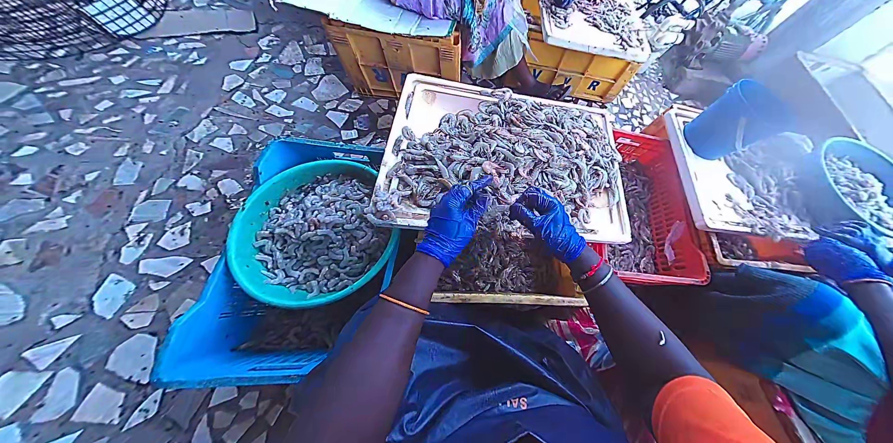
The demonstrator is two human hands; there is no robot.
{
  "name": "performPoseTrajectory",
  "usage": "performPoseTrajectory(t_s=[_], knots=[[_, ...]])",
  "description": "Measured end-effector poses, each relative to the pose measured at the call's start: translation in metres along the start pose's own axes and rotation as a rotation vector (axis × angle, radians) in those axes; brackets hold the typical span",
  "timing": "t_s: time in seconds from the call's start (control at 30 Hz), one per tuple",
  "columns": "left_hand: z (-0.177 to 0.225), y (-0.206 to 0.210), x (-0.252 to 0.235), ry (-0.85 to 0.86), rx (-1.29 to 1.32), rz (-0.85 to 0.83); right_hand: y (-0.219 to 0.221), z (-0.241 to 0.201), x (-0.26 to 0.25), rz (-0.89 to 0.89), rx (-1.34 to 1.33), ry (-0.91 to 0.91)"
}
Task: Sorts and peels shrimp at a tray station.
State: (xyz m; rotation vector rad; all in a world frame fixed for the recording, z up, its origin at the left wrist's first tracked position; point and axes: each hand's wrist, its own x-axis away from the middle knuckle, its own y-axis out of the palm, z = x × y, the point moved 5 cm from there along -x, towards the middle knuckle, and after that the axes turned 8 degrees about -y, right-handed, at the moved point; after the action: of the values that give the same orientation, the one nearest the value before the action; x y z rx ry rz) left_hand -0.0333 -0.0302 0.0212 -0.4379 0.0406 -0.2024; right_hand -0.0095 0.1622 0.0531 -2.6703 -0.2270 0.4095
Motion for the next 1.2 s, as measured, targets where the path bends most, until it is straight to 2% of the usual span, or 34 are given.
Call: performPoseTrajectory(t_s=[0.07,0.1,0.2,0.27,0.3,0.37,0.4,0.47,0.57,0.63,0.7,0.77,0.8,0.83,0.9,0.97,1.0,1.1,1.2], knots=[[0.006,0.015,0.004,0.111,0.050,-0.143,-0.001,0.001,-0.001,-0.005,0.016,0.051],[0.009,0.021,0.006,0.098,0.014,-0.167,0.000,0.001,-0.002,-0.010,0.032,0.069],[0.014,0.024,0.007,-0.030,-0.243,-0.156,0.000,-0.003,0.000,0.061,-0.134,0.130],[0.007,0.018,0.002,-0.129,-0.296,-0.125,-0.003,-0.005,0.001,0.055,-0.223,0.184],[0.002,0.014,0.000,-0.141,-0.235,-0.095,-0.006,-0.005,0.001,-0.026,-0.122,0.205],[-0.001,0.007,0.000,-0.101,-0.021,-0.057,-0.004,0.001,-0.002,-0.322,0.350,0.237],[0.001,0.007,0.001,-0.092,0.073,-0.073,0.002,0.005,-0.003,-0.412,0.512,0.229],[0.006,0.011,0.006,-0.111,0.189,-0.144,0.019,0.005,-0.001,-0.385,0.562,0.128],[0.010,0.015,0.012,-0.250,0.348,-0.153,0.045,-0.006,0.003,-0.167,0.555,-0.069],[0.003,0.008,0.012,-0.357,0.445,-0.068,0.057,-0.005,0.007,-0.108,0.528,-0.223],[-0.011,-0.007,0.010,-0.452,0.620,0.110,0.067,-0.002,0.009,-0.276,0.573,-0.262],[-0.023,-0.035,0.011,-0.521,0.881,0.426,0.068,0.009,-0.001,-0.547,0.737,-0.054],[-0.029,-0.050,0.012,-0.535,1.000,0.582,0.063,0.017,-0.011,-0.584,0.814,0.057],[-0.035,-0.062,0.014,-0.559,1.108,0.673,0.055,0.026,-0.023,-0.528,0.875,0.114],[-0.048,-0.068,0.015,-0.648,1.199,0.699,0.041,0.043,-0.051,-0.365,1.006,0.106],[-0.054,-0.055,0.011,-0.727,1.089,0.637,0.039,0.057,-0.071,-0.369,1.093,0.093],[-0.050,-0.049,0.007,-0.705,1.014,0.578,0.043,0.063,-0.078,-0.409,1.113,0.094],[-0.035,-0.030,-0.004,-0.570,0.771,0.375,0.055,0.071,-0.084,-0.510,1.164,0.075],[-0.029,-0.011,-0.011,-0.446,0.465,0.130,0.052,0.067,-0.078,-0.519,1.186,0.045]])
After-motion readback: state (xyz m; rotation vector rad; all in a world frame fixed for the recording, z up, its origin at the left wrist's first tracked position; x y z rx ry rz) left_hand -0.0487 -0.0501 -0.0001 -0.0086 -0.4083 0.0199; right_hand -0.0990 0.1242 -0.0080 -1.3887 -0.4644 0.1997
